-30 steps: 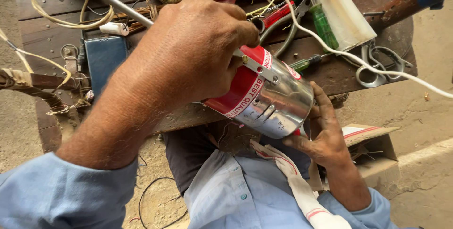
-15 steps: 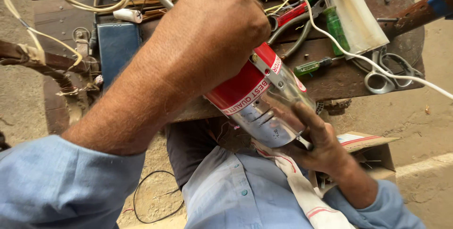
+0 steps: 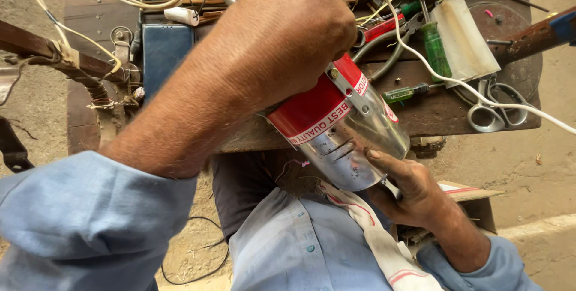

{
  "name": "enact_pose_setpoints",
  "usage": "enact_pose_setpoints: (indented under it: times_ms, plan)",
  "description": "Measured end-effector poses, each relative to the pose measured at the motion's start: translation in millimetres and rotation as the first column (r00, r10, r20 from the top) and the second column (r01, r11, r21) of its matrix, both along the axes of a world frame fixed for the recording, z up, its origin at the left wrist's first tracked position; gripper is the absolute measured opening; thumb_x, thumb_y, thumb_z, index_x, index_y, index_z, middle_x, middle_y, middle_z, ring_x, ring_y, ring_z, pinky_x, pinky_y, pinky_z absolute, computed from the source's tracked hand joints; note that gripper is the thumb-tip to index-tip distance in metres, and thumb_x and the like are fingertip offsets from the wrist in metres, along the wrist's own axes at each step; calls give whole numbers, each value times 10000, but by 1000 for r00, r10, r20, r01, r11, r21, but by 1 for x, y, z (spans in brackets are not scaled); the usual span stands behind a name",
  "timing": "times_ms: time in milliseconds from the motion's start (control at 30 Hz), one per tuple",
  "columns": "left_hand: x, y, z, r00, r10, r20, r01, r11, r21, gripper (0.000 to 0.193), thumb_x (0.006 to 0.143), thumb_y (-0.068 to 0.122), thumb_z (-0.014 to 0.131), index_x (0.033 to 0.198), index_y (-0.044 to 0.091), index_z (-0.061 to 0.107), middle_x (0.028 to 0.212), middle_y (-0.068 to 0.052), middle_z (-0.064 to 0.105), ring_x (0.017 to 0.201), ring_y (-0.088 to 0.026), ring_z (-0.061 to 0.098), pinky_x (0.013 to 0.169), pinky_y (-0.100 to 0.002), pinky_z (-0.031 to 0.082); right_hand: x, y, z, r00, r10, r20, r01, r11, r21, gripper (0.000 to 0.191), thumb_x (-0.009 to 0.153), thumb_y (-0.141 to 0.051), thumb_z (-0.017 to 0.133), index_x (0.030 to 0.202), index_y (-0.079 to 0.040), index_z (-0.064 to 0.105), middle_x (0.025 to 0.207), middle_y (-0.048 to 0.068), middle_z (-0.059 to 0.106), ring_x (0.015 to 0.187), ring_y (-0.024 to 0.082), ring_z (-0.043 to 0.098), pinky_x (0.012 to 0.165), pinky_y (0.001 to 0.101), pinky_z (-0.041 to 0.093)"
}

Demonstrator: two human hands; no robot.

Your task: The person repairs a small electric motor by hand, using a screwdriver to tighten screws on the casing and adjusting the wires. They rotate the motor to access different sides and ensure the components are secured.

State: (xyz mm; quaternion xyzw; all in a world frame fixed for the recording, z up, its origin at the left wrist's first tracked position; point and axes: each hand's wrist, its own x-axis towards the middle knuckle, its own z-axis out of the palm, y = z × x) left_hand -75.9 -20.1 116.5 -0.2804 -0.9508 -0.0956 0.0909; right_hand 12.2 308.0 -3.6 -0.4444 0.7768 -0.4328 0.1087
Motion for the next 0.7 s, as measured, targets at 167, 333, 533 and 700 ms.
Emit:
enact_pose_setpoints:
  times_ms: [167,333,533,700]
  plan:
    - [-2,4,-6,998,46,34,-46,999,-1,84,833,162,747,853,86,776,872,-144,742,841,-326,738,644,-438,604,0,-8,4,998,34,-48,-34,999,6,811,796,41,745,1500,-146,391,1364,184,657,1164,335,736,927,388,621]
    - [-3,6,-12,999,31,29,-32,999,19,83,835,161,741,855,102,796,905,-133,743,918,-332,714,667,-455,604,2,-9,7,999,46,-5,-46,994,97,763,787,51,716,1464,-162,436,1355,195,669,1048,320,777,830,375,636]
    - [-2,4,-18,998,47,-50,-44,997,57,81,785,153,751,827,116,810,876,-120,742,968,-341,696,651,-455,607,-4,-4,2,997,66,-42,-60,989,135,752,781,24,738,1441,-191,449,1402,220,624,1039,297,768,829,362,652]
    - [-5,7,-14,1000,21,-19,-20,999,44,154,751,157,794,901,179,821,898,-97,748,943,-320,705,690,-441,601,-4,-1,-7,1000,20,-14,-21,995,-97,842,837,54,728,1557,-174,357,1446,230,565,1290,331,635,1038,426,586]
